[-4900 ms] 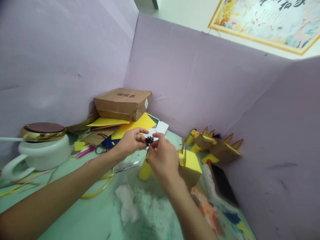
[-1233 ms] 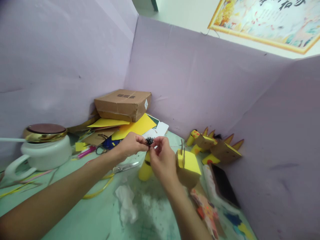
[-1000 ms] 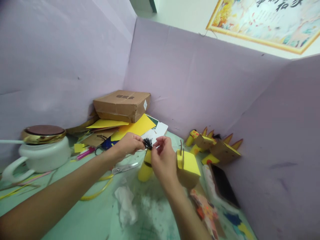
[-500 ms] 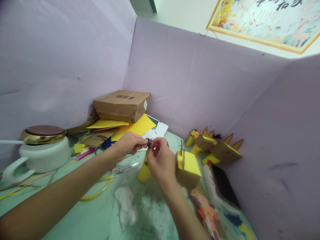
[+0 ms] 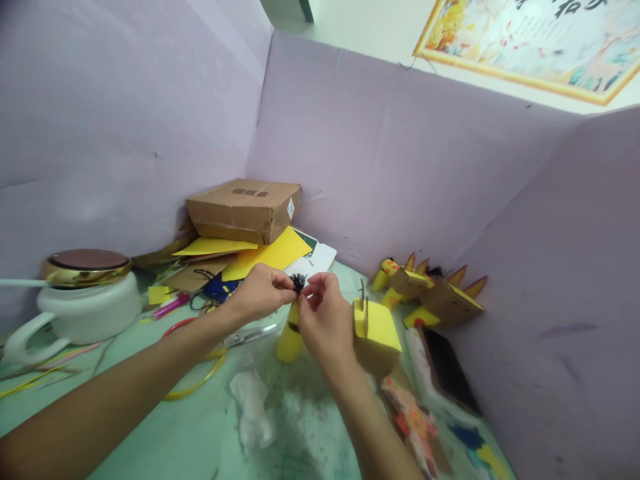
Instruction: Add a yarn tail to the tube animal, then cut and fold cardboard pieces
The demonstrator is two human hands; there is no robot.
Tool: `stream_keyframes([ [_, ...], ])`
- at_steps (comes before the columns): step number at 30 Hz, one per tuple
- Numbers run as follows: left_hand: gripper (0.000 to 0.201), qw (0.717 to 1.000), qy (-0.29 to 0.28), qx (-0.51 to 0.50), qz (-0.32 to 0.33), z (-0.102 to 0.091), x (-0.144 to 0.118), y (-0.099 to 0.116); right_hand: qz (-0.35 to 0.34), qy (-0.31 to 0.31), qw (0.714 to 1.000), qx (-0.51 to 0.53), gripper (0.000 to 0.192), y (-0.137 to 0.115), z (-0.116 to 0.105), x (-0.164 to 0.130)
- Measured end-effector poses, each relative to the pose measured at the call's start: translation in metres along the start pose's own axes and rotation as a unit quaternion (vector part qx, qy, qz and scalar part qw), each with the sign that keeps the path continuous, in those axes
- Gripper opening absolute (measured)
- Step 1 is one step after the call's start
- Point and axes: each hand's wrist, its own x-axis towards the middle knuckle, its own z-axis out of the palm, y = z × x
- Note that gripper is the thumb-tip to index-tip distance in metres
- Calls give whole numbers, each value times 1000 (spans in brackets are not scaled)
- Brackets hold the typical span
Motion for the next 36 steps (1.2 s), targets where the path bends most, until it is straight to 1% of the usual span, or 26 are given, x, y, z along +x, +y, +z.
stream_keyframes([
  [3,10,1000,0,6,3,0,0,-1,-4,3,1000,-29,18,-4,0,-1],
  [6,9,1000,2,1,-7,0,2,-1,-3,14,998,-57,16,-6,0,-1],
  [10,6,999,-6,-20,-32,-3,4,0,3,32,998,-57,16,-4,-1,-1],
  [15,7,998,-21,-40,-46,-7,5,4,5,18,1000,-13,21,0,-1,-1],
  [18,8,998,-20,-38,-39,-8,4,5,5,9,1000,-14,25,-1,0,-2],
  [22,12,999,-13,-22,-24,-4,4,4,5,-13,1000,-3,28,-3,0,-3],
  [24,11,1000,-10,-13,-19,-4,4,3,7,-17,1000,1,29,-3,0,-3],
  [26,12,1000,-10,-4,-18,-7,5,2,13,-5,1000,3,29,-3,-1,-3],
  [28,11,1000,-4,5,-21,-14,7,2,17,13,1000,8,30,-3,-2,-4],
  [29,9,1000,6,10,-24,-19,8,3,16,19,1000,12,30,-3,-2,-5],
  [31,9,998,45,23,-26,-27,10,3,10,20,999,24,30,-3,-2,-6],
  [32,11,997,68,27,-24,-28,12,3,9,19,999,29,30,-3,-2,-7],
  [33,18,996,83,27,-19,-28,12,3,8,20,999,32,29,-2,-2,-8],
  [34,29,996,88,23,-11,-26,12,3,8,21,999,33,28,-2,-2,-8],
  [35,42,997,78,13,1,-22,12,3,9,24,999,33,28,-2,-2,-8],
  [36,53,998,57,-1,14,-17,11,2,9,25,999,33,27,-2,-2,-8],
])
